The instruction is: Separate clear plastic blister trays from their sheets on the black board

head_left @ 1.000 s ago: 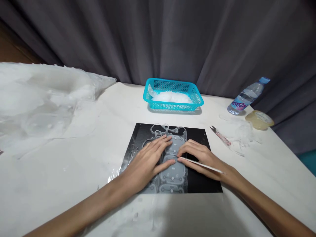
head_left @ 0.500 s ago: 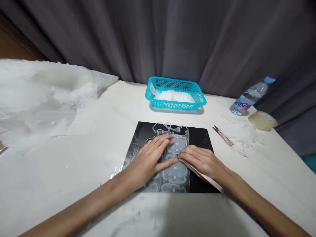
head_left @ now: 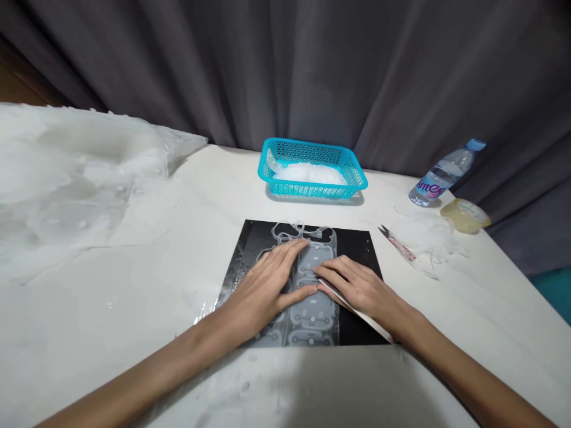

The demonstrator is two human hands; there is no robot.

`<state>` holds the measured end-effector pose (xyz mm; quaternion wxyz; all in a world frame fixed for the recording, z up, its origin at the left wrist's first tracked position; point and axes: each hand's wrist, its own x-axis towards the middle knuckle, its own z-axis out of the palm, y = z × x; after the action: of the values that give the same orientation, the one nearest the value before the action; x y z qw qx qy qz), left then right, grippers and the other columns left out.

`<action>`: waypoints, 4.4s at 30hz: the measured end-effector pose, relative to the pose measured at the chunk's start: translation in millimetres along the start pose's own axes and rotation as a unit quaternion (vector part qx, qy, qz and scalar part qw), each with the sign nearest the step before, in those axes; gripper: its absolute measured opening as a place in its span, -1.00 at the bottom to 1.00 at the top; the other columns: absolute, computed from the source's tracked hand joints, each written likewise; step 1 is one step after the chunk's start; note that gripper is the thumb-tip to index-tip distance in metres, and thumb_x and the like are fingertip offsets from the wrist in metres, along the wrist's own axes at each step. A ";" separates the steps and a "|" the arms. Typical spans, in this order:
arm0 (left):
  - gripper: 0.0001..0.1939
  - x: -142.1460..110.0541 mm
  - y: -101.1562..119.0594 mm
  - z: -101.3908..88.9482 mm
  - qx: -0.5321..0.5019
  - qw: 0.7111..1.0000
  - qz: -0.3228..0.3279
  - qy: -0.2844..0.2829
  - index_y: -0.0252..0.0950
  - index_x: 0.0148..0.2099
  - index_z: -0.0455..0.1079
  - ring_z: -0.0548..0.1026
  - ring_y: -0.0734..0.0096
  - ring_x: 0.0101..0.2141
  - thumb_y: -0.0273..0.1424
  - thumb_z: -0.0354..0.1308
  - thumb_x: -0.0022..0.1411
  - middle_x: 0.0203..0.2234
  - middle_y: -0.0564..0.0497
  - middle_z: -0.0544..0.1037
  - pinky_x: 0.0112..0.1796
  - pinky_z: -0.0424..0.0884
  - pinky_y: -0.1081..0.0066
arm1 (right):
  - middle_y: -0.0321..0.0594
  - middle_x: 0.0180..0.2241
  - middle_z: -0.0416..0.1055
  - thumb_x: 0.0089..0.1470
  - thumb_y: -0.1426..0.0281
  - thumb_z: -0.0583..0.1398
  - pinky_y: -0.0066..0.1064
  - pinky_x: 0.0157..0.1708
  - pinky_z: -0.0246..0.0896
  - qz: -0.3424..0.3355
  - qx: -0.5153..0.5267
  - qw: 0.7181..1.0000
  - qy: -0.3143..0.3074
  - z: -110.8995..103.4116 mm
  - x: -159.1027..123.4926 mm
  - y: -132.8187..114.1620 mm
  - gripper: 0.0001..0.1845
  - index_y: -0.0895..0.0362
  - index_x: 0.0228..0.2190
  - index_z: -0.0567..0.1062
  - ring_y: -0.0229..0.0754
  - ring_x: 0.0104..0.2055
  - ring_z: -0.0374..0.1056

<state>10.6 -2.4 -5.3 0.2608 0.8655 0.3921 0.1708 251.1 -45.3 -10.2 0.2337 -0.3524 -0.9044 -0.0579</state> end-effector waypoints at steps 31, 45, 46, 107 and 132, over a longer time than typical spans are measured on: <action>-0.67 17.1 18.4 -24.9 -0.495 0.846 -0.177 0.090 -0.26 -0.17 0.38 0.50 0.41 -0.37 -0.13 0.35 0.27 -0.37 0.09 0.51 -0.30 0.43 0.45 | -0.21 -0.32 0.46 0.42 0.38 0.09 -0.28 -0.22 0.36 0.245 0.241 0.927 0.153 -26.9 18.2 -22.0 -0.79 0.04 -0.21 0.53 -0.14 -0.28 0.42; -0.67 13.0 12.7 -17.1 -0.516 0.841 -0.163 0.020 -0.24 -0.13 0.35 0.43 0.43 -0.31 -0.11 0.30 0.32 -0.32 0.10 0.45 -0.26 0.33 0.46 | -0.29 -0.33 0.42 0.30 0.27 0.25 -0.42 -0.29 0.26 0.341 0.409 0.839 0.112 0.9 30.0 -27.0 -0.85 0.08 -0.26 0.54 -0.22 -0.31 0.35; -0.65 12.6 11.3 -17.7 -0.486 0.860 -0.151 0.022 -0.24 -0.15 0.35 0.41 0.45 -0.33 -0.11 0.34 0.29 -0.35 0.11 0.44 -0.28 0.31 0.47 | -0.29 -0.33 0.42 0.30 0.26 0.25 -0.41 -0.29 0.25 0.339 0.410 0.839 0.114 0.2 29.8 -27.0 -0.84 0.08 -0.28 0.53 -0.21 -0.30 0.35; -0.68 6.7 -3.4 -31.5 -0.503 0.846 -0.102 -0.148 -0.29 0.01 0.44 0.62 0.44 -0.39 -0.24 0.35 0.32 -0.39 0.04 0.67 -0.34 0.46 0.50 | -0.32 -0.36 0.36 0.34 0.21 0.22 -0.39 -0.29 0.13 0.352 0.440 0.824 0.060 -17.4 19.0 -20.8 -0.74 0.09 -0.34 0.53 -0.23 -0.33 0.26; -0.73 5.5 -0.9 -30.4 -0.516 0.850 -0.091 -0.064 -0.31 -0.05 0.47 0.65 0.43 -0.31 -0.34 0.40 0.27 -0.34 -0.01 0.69 -0.25 0.51 0.47 | -0.31 -0.39 0.33 0.29 0.31 0.22 -0.41 -0.33 0.14 0.288 0.416 0.863 0.013 -18.7 12.4 -10.8 -0.82 0.10 -0.37 0.46 -0.24 -0.36 0.25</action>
<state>-1.7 12.0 19.2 0.7083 0.5762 0.3072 0.2683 243.1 -50.8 12.7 0.3761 -0.4665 -0.6999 0.3887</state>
